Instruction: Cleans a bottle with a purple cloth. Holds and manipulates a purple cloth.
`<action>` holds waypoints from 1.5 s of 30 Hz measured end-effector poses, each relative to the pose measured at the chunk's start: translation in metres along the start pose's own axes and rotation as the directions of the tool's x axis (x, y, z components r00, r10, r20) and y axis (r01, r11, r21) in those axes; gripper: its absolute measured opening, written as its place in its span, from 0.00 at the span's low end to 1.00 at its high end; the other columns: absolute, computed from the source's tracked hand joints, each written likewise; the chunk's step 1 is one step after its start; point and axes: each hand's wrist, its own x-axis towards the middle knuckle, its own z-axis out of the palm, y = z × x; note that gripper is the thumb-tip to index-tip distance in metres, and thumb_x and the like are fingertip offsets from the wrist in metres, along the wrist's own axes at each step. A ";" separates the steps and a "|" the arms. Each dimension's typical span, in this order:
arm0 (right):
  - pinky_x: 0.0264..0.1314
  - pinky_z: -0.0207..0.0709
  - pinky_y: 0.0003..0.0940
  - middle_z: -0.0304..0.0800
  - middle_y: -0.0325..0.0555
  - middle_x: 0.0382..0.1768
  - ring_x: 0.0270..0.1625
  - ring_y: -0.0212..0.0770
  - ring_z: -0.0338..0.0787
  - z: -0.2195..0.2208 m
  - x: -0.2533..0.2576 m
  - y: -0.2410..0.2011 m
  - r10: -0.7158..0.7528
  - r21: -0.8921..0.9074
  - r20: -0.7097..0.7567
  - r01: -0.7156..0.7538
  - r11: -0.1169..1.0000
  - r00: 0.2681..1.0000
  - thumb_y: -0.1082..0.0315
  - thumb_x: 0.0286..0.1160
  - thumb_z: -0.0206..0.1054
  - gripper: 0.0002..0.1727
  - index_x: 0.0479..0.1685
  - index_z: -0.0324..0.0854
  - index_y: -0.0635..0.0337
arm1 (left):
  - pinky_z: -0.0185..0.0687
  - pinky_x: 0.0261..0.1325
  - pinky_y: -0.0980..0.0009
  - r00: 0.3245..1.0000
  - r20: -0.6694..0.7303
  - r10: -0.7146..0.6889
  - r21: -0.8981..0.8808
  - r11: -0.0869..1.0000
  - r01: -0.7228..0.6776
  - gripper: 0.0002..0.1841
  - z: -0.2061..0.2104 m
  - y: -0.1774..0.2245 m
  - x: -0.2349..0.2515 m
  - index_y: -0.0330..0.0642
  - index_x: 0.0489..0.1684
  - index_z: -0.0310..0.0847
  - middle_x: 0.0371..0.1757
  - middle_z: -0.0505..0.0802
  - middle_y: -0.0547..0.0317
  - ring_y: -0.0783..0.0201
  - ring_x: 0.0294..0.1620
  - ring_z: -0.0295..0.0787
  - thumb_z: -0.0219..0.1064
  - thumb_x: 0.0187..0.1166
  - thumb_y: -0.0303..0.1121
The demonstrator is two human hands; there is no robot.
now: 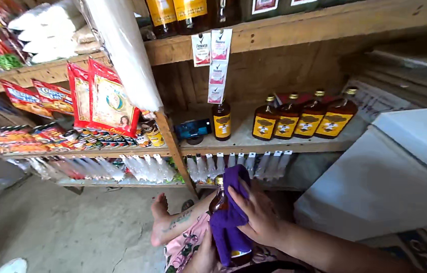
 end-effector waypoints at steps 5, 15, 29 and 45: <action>0.90 0.54 0.58 0.75 0.48 0.82 0.89 0.58 0.64 0.016 -0.035 0.001 -0.126 -0.166 0.244 0.169 0.972 0.962 0.46 0.79 0.59 0.28 0.79 0.73 0.34 | 0.86 0.59 0.75 0.989 -0.144 -0.017 -0.059 0.998 0.008 0.35 0.001 0.002 0.005 0.51 0.62 0.77 0.50 0.94 0.70 0.77 0.56 0.89 0.19 0.91 0.55; 0.80 0.63 0.65 0.79 0.41 0.80 0.84 0.54 0.72 0.009 0.007 0.009 -0.191 -0.178 0.248 0.238 0.955 0.950 0.38 0.74 0.62 0.28 0.74 0.78 0.28 | 0.86 0.48 0.78 0.989 -0.043 -0.143 -0.012 0.990 0.143 0.25 -0.010 0.003 -0.009 0.55 0.47 0.79 0.40 0.93 0.74 0.79 0.43 0.90 0.31 0.93 0.47; 0.88 0.47 0.61 0.76 0.36 0.79 0.88 0.51 0.64 0.031 -0.007 -0.003 -0.147 -0.195 0.258 0.200 0.960 0.955 0.35 0.81 0.50 0.27 0.77 0.71 0.27 | 0.85 0.57 0.73 0.987 0.017 -0.157 -0.298 0.942 0.155 0.28 -0.019 0.010 0.001 0.50 0.58 0.76 0.46 0.92 0.67 0.75 0.51 0.89 0.25 0.95 0.46; 0.86 0.56 0.51 0.79 0.35 0.76 0.86 0.44 0.68 0.006 0.018 0.015 -0.263 -0.199 0.256 0.317 0.927 0.930 0.35 0.82 0.52 0.26 0.75 0.71 0.28 | 0.88 0.54 0.75 0.958 0.247 -0.146 -0.265 0.941 0.211 0.25 -0.036 -0.002 0.010 0.59 0.55 0.83 0.48 0.95 0.71 0.77 0.51 0.91 0.41 0.90 0.60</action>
